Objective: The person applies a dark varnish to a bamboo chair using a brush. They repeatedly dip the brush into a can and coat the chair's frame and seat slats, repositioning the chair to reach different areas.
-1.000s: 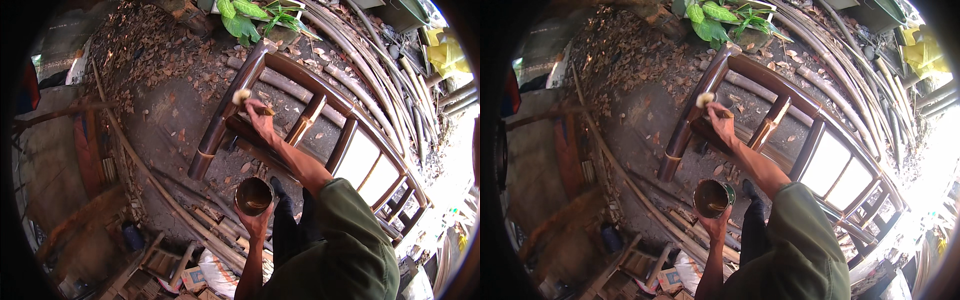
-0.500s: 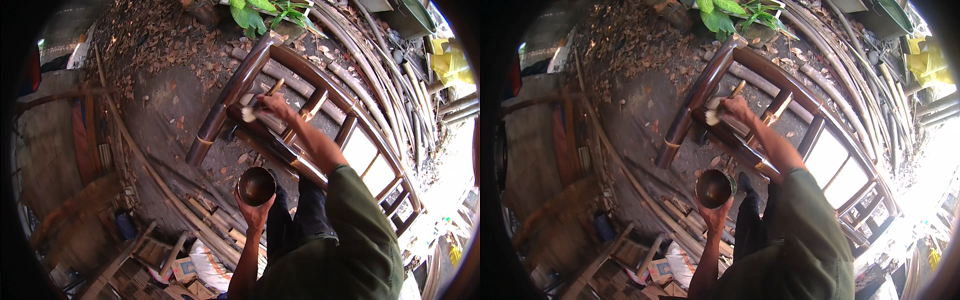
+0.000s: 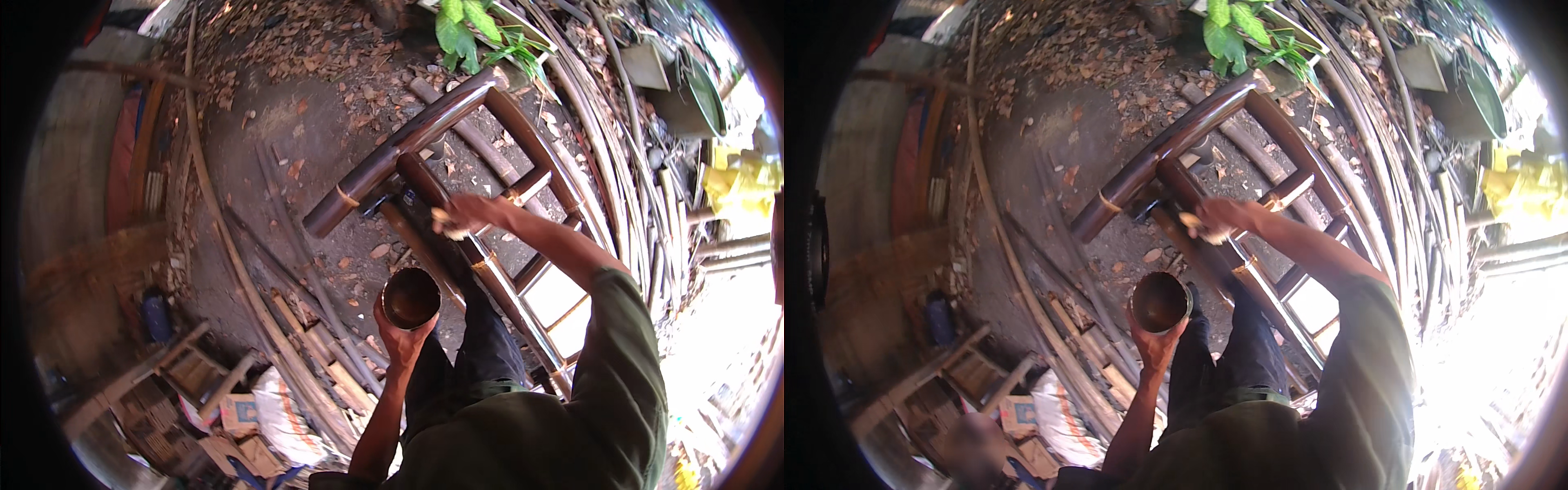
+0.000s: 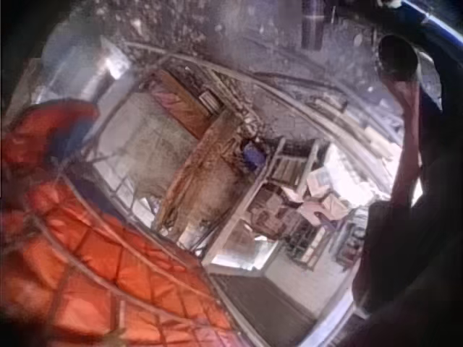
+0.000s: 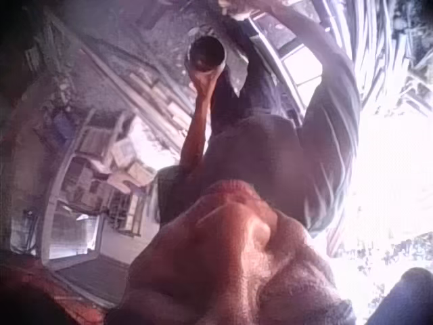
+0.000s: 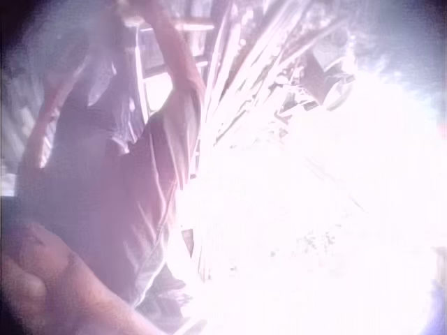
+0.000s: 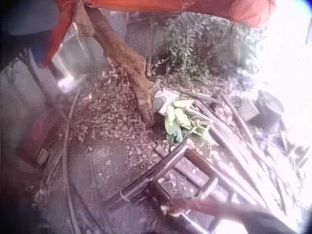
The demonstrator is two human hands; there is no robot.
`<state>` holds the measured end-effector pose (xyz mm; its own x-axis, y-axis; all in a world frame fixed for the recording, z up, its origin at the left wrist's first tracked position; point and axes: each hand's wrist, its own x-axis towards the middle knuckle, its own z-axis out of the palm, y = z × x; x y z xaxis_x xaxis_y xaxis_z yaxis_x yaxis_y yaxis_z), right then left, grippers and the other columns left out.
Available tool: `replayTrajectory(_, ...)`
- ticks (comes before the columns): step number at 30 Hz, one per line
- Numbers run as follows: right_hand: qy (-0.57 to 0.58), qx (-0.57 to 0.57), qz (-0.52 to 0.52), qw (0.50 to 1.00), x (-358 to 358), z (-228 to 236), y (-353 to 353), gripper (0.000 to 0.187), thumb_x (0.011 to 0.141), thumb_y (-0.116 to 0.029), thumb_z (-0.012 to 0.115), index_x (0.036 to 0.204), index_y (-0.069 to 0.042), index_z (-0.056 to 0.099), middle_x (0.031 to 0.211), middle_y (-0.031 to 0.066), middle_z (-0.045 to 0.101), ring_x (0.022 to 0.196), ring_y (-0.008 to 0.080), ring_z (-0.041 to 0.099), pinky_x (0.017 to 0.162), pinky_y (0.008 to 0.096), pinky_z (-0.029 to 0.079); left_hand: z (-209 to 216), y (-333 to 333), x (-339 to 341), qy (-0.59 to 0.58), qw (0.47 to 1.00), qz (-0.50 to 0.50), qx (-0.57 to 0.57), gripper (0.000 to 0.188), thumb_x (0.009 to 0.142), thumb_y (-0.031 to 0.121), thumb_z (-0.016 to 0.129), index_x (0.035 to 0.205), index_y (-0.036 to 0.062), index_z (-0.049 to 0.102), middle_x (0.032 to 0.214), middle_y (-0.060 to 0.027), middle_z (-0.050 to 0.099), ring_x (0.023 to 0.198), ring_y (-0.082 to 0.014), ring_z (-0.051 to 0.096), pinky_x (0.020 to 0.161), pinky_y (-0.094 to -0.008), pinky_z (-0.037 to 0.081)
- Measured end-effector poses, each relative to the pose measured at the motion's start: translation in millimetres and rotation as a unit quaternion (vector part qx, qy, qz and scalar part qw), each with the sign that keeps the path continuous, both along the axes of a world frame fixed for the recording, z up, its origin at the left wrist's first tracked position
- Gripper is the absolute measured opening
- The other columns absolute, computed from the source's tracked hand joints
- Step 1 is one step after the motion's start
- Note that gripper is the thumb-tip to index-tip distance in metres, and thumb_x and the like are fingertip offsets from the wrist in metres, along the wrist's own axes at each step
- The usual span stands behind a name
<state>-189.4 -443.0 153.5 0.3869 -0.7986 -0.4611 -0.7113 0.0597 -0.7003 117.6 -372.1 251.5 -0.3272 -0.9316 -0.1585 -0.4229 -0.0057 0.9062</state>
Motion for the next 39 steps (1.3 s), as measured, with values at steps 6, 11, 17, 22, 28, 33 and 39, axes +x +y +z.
replayTrajectory(6, 0.353, -0.514, 0.092, 0.776, -9, -50, -134, 0.021, 0.088, -0.020, 0.055, 0.103, -0.007, 0.060, 0.075, 0.0051, 0.057, 0.064, 0.0190, 0.056, 0.050, 0.0310, 0.046, 1, -2, 21, -0.020, 0.996, 0.012, -0.088, 0.105, 0.057, 0.012, 0.093, 0.140, -0.0010, 0.030, 0.129, -0.0186, 0.051, 0.111, -0.0288, 0.061, 0.092, -0.0393, 0.057)
replayTrajectory(11, 0.175, -0.377, 0.082, 0.906, 42, -21, 48, 0.023, 0.091, -0.018, 0.055, 0.111, -0.012, 0.066, 0.100, 0.0091, 0.068, 0.079, 0.0231, 0.068, 0.059, 0.0334, 0.054, -13, 22, 55, 0.014, 0.989, 0.125, -0.073, 0.102, 0.058, 0.014, 0.092, 0.139, -0.0020, 0.033, 0.129, -0.0189, 0.050, 0.110, -0.0299, 0.061, 0.093, -0.0381, 0.055)
replayTrajectory(17, 0.020, 0.356, 0.006, 0.934, 65, 20, 344, 0.031, 0.099, -0.031, 0.045, 0.120, -0.018, 0.063, 0.104, 0.0023, 0.069, 0.091, 0.0163, 0.066, 0.076, 0.0255, 0.050, -18, 27, 99, -0.007, 0.987, 0.135, -0.091, 0.104, 0.058, 0.019, 0.093, 0.139, -0.0027, 0.032, 0.129, -0.0200, 0.050, 0.110, -0.0318, 0.061, 0.093, -0.0404, 0.055)
replayTrajectory(22, -0.061, 0.208, -0.005, 0.976, 49, -35, 208, 0.023, 0.092, -0.022, 0.053, 0.108, -0.018, 0.068, 0.103, 0.0024, 0.071, 0.095, 0.0176, 0.067, 0.082, 0.0303, 0.052, -37, 39, 153, -0.027, 0.987, 0.158, -0.026, 0.099, 0.062, 0.021, 0.091, 0.141, 0.0006, 0.035, 0.134, -0.0183, 0.048, 0.120, -0.0311, 0.055, 0.100, -0.0417, 0.049)
replayTrajectory(28, 0.280, -0.366, 0.066, 0.885, -22, -88, -1, 0.027, 0.091, -0.015, 0.058, 0.116, -0.009, 0.065, 0.105, 0.0058, 0.070, 0.081, 0.0203, 0.068, 0.062, 0.0278, 0.056, -30, 21, 189, -0.014, 0.988, 0.143, -0.055, 0.099, 0.062, 0.020, 0.091, 0.141, 0.0020, 0.034, 0.132, -0.0175, 0.046, 0.117, -0.0313, 0.054, 0.097, -0.0420, 0.050)
replayTrajectory(33, 0.280, -0.191, 0.026, 0.940, 40, -49, 200, 0.036, 0.091, -0.021, 0.057, 0.127, -0.016, 0.057, 0.110, 0.0069, 0.067, 0.084, 0.0223, 0.069, 0.065, 0.0299, 0.058, -30, 35, 208, 0.020, 0.979, 0.201, -0.036, 0.097, 0.065, 0.018, 0.090, 0.142, 0.0026, 0.034, 0.135, -0.0174, 0.047, 0.120, -0.0306, 0.054, 0.101, -0.0419, 0.047)
replayTrajectory(39, 0.069, 0.362, -0.191, 0.910, 109, 46, 390, 0.028, 0.092, -0.019, 0.055, 0.116, -0.014, 0.067, 0.100, 0.0074, 0.071, 0.089, 0.0187, 0.069, 0.073, 0.0303, 0.056, -41, 34, 237, 0.003, 0.990, 0.141, -0.023, 0.100, 0.064, 0.025, 0.091, 0.142, 0.0001, 0.033, 0.134, -0.0195, 0.046, 0.121, -0.0329, 0.052, 0.101, -0.0435, 0.046)
